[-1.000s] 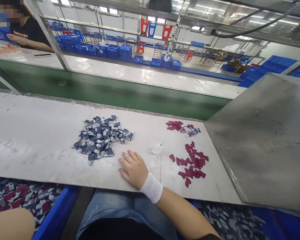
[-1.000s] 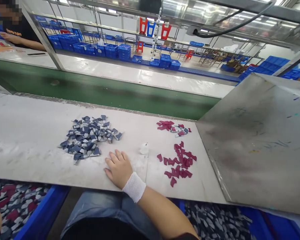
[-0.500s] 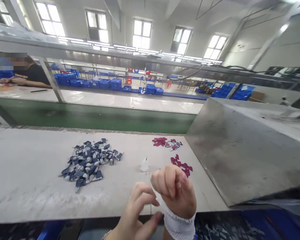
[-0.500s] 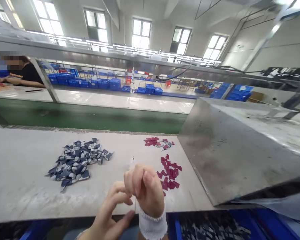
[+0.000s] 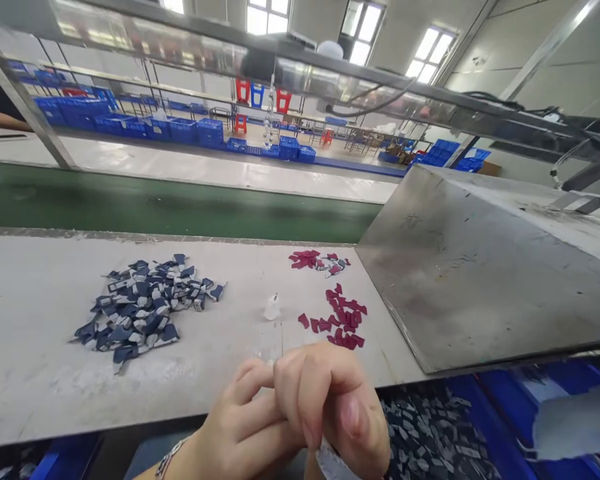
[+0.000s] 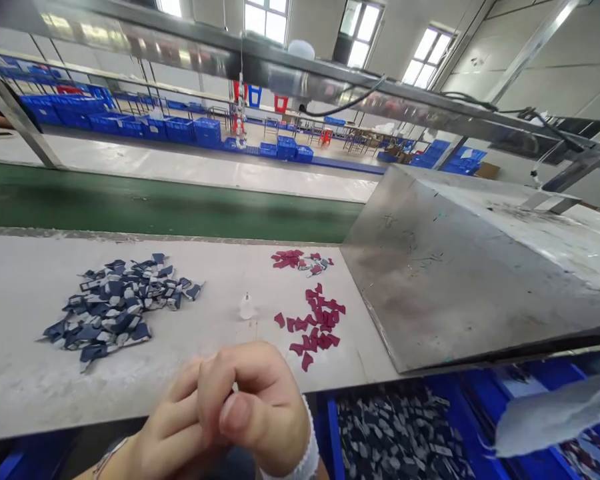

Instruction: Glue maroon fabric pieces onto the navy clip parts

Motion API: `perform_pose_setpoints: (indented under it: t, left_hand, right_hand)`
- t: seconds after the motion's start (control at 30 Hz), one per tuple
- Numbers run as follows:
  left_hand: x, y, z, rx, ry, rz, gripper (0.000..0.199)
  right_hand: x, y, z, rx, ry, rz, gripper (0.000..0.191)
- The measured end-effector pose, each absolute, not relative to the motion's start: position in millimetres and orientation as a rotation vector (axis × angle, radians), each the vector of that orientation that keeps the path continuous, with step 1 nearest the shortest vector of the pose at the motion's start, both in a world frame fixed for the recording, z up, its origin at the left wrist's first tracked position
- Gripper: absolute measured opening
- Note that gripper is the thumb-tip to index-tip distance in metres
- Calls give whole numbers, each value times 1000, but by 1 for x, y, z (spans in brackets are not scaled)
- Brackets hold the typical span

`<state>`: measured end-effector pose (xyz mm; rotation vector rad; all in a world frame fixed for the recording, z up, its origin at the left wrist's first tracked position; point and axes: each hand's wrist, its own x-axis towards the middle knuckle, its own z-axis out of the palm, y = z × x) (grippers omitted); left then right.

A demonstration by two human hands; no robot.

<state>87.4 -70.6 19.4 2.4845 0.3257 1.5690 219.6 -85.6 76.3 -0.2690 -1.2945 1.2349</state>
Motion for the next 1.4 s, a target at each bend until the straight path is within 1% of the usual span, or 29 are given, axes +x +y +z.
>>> perform_pose_setpoints:
  t: [0.13, 0.33, 0.5, 0.77, 0.97, 1.1, 1.17, 1.3, 1.4]
  left_hand:
    - [83, -63, 30, 2526, 333, 1379, 24]
    - [80, -48, 27, 2528, 304, 1269, 18]
    - [83, -43, 20, 2471, 340, 1328, 23]
    - [75, -40, 13, 2434, 326, 1341, 23]
    - [69, -38, 18, 2424, 279, 1345, 25]
    - [63, -37, 16, 2414, 279, 1191, 36]
    - [60, -37, 13, 2387, 297, 1124, 39]
    - [59, -41, 13, 2307, 326, 1100, 35]
    - [67, -47, 10, 2122, 457, 1190, 31]
  right_hand:
    - [220, -78, 72, -274, -1259, 1245, 44]
    - [219, -64, 77, -303, -1181, 1251, 47]
    - [219, -55, 83, -362, -1231, 1255, 49]
    - [206, -55, 88, -544, -1222, 1140, 58]
    - [204, -55, 91, -458, -1213, 1179, 57]
    - [207, -58, 86, -502, -1293, 1168, 51]
    - [207, -60, 86, -528, -1327, 1161, 52]
    - [204, -58, 90, -571, -1344, 1101, 56]
    - [201, -54, 91, -580, -1346, 1078, 62]
